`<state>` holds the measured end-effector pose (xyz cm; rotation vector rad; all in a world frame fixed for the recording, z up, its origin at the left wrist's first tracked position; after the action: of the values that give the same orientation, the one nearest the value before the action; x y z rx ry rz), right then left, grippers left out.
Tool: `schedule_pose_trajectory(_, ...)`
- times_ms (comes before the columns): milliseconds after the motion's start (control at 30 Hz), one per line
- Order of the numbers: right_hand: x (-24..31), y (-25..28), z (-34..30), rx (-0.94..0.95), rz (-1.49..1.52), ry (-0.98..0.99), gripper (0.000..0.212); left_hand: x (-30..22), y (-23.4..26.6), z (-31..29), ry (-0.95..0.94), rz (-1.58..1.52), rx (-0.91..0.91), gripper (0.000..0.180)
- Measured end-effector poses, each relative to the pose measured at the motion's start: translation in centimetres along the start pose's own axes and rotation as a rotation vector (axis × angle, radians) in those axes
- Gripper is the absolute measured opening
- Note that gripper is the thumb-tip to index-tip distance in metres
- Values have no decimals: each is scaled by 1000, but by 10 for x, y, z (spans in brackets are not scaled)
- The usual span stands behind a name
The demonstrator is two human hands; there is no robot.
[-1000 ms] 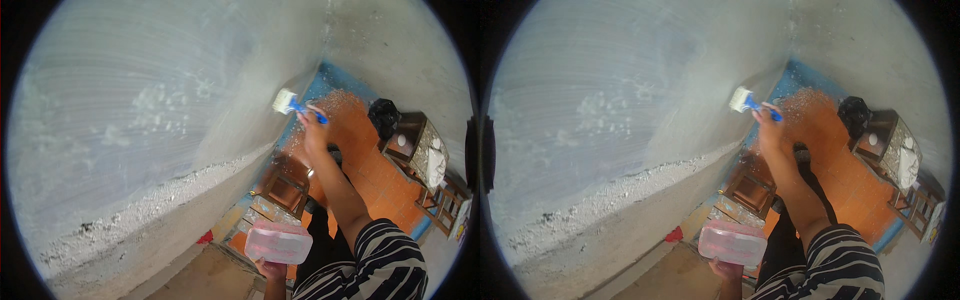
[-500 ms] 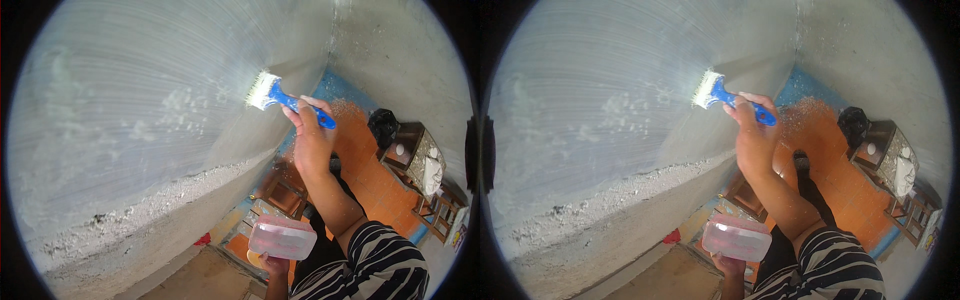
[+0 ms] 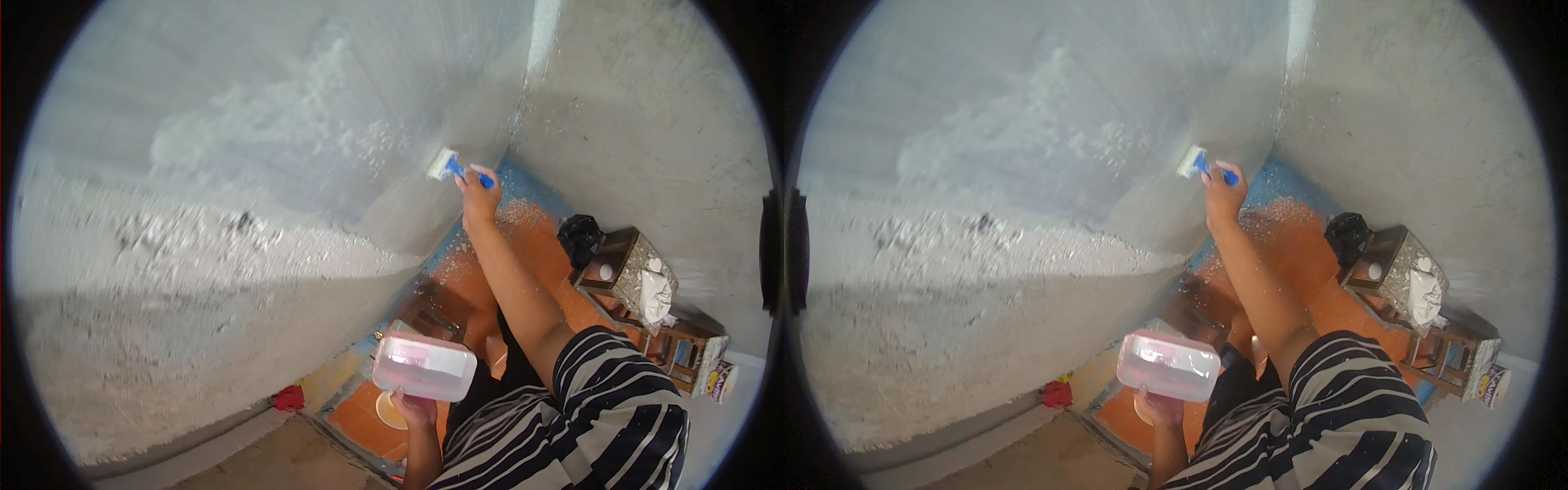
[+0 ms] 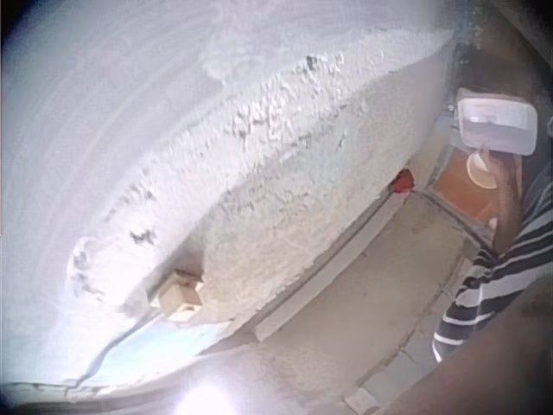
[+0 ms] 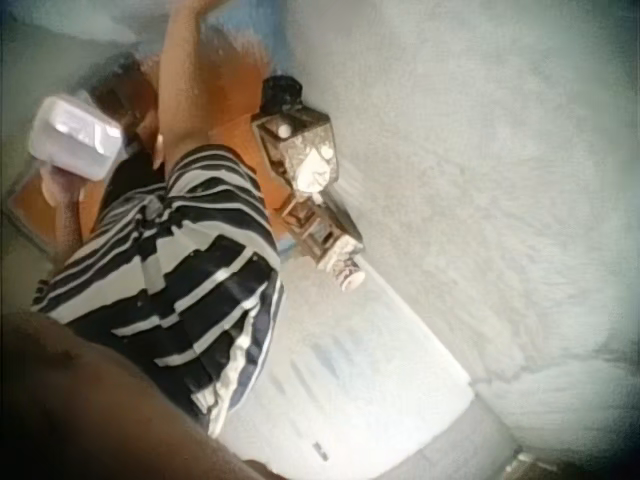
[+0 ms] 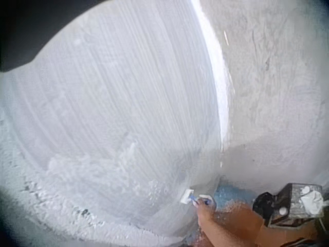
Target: Applying a white coating to a concrete wall using a paint brush.
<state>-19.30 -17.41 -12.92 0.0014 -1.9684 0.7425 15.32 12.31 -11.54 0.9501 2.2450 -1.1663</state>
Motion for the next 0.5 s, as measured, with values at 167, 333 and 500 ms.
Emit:
schedule_pose_trajectory(167, 95, -38, -55, 400, 210, 65, 15, -14, 5, -19, 10, -90, 49, 77)
schedule_pose_trajectory(333, 141, 19, -124, 620, 68, 71, 13, -31, 20, -30, -30, -92, 37, 68)
schedule_pose_trajectory(500, 152, 112, -198, 676, -72, -23, 10, -39, 59, -23, -41, -34, 36, 61)
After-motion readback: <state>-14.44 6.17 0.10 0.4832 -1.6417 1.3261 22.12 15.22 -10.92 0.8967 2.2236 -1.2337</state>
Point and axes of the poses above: each hand's wrist, its own z-axis towards the middle knuckle, its own y-axis out of the back of the hand, x = y × z, the point moved 10 cm from there along z, towards the middle knuckle, and after that the axes turned 7 degrees about y, right-handed, at the moved point
